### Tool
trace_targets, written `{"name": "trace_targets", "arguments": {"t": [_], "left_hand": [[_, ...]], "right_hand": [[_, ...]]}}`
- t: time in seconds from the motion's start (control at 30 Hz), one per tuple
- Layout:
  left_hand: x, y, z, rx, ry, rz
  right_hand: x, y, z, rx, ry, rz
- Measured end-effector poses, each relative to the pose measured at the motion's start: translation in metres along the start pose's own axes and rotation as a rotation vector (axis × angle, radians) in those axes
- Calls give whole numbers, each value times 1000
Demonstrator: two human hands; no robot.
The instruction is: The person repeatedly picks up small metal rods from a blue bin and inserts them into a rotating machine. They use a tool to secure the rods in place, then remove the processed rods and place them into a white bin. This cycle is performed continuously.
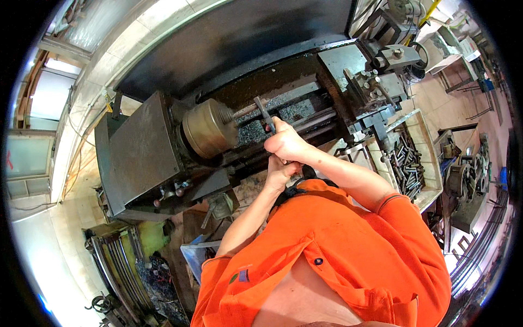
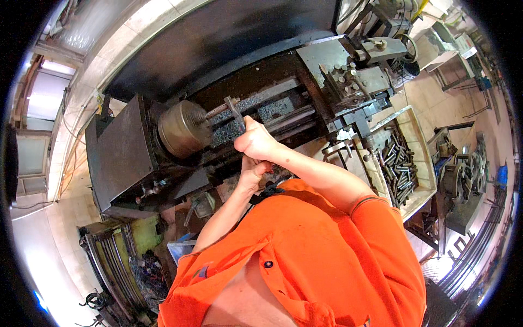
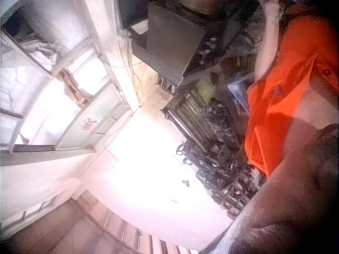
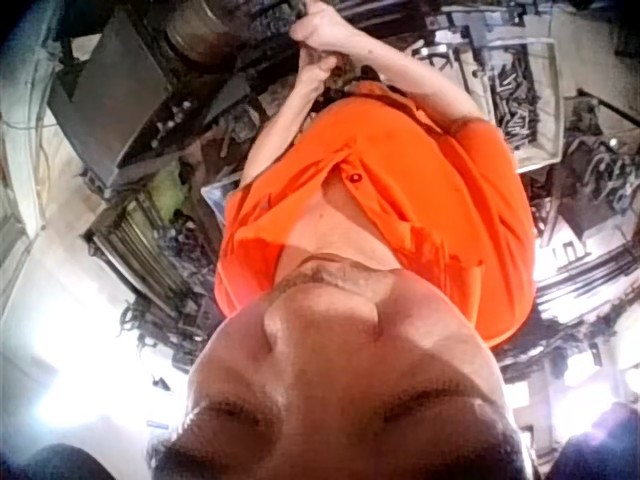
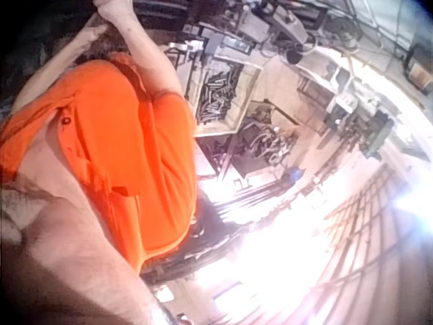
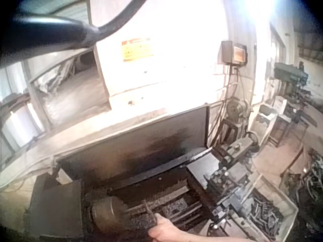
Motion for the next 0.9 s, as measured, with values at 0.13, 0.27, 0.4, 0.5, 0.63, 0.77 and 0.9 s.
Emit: {"name": "trace_targets", "arguments": {"t": [0.13,0.27,0.4,0.5,0.63,0.77,0.9], "left_hand": [[-11,-10,13,-10,75,10],[-11,-15,9,56,-24,4],[5,-3,-6,-36,-2,-65],[6,-7,-11,-31,-61,-73],[-3,-10,-3,-176,33,-6],[-9,-11,4,-171,25,1],[5,-1,-7,-137,-18,-116]], "right_hand": [[14,15,5,-90,-109,28],[12,14,-4,-169,-58,-9],[4,0,14,99,-59,33],[6,-1,19,76,-2,65],[12,9,19,-59,5,53],[21,18,20,-99,49,1],[1,1,11,-44,28,37]]}}
Point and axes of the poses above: each hand's wrist, its own x-axis away from the middle knuckle, its own y-axis out of the back of the hand, z = x × y, the point moved 6 cm from there along -x, towards the middle knuckle, and after that the axes turned 15 degrees about z, right-handed, at the moved point
